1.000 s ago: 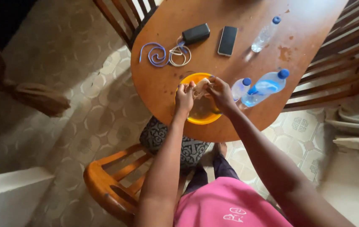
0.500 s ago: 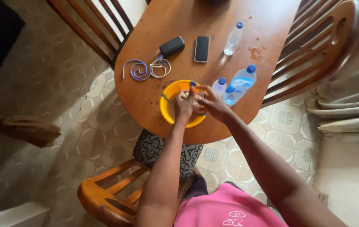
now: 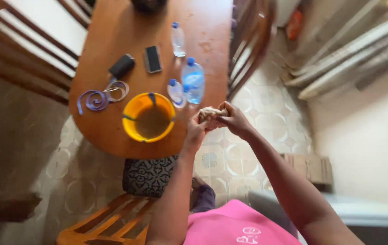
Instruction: Cleaning the interior lid and exterior surface of a chest freezer with a cloth.
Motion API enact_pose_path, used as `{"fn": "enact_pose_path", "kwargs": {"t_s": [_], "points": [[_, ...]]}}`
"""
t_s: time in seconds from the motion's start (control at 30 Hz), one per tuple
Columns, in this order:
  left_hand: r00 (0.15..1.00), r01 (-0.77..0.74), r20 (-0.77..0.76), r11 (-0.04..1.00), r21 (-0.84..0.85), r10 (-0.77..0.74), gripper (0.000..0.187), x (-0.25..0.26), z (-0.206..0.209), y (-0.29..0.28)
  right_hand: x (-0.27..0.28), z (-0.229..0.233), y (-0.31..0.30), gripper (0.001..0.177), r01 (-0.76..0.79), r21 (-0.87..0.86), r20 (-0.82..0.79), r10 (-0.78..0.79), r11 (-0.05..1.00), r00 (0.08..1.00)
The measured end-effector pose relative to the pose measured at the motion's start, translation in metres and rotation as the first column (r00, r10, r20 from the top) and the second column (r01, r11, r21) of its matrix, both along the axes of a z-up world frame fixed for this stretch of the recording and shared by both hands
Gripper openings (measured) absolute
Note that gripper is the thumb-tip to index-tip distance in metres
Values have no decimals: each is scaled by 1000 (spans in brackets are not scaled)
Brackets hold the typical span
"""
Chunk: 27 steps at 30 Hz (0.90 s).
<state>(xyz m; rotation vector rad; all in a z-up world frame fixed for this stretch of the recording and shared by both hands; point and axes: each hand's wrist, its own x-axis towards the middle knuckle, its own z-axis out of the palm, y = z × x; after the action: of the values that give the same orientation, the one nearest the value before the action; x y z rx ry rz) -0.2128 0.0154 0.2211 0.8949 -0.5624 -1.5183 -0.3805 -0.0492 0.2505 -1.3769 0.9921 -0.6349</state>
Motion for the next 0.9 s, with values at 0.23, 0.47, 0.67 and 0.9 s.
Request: {"fn": "enact_pose_path", "kwargs": {"t_s": [0.23,0.47,0.67,0.9], "points": [[975,204,102,978,-42,-199,18,-115,9,25,-127,19,74,34,242,80,171,-253,967,952],[915,396,73,918,21,-397,27,-213,58,63,-228,31,154,36,430,60,229,-432,901,873],[833,553,38,833,-7,-552,31,-295,73,94,-298,60,224,36,603,56,231,-597,796,768],[654,757,100,652,-56,-750,31,-386,87,122,-373,39,298,29,783,107,376,-754,613,539]]}}
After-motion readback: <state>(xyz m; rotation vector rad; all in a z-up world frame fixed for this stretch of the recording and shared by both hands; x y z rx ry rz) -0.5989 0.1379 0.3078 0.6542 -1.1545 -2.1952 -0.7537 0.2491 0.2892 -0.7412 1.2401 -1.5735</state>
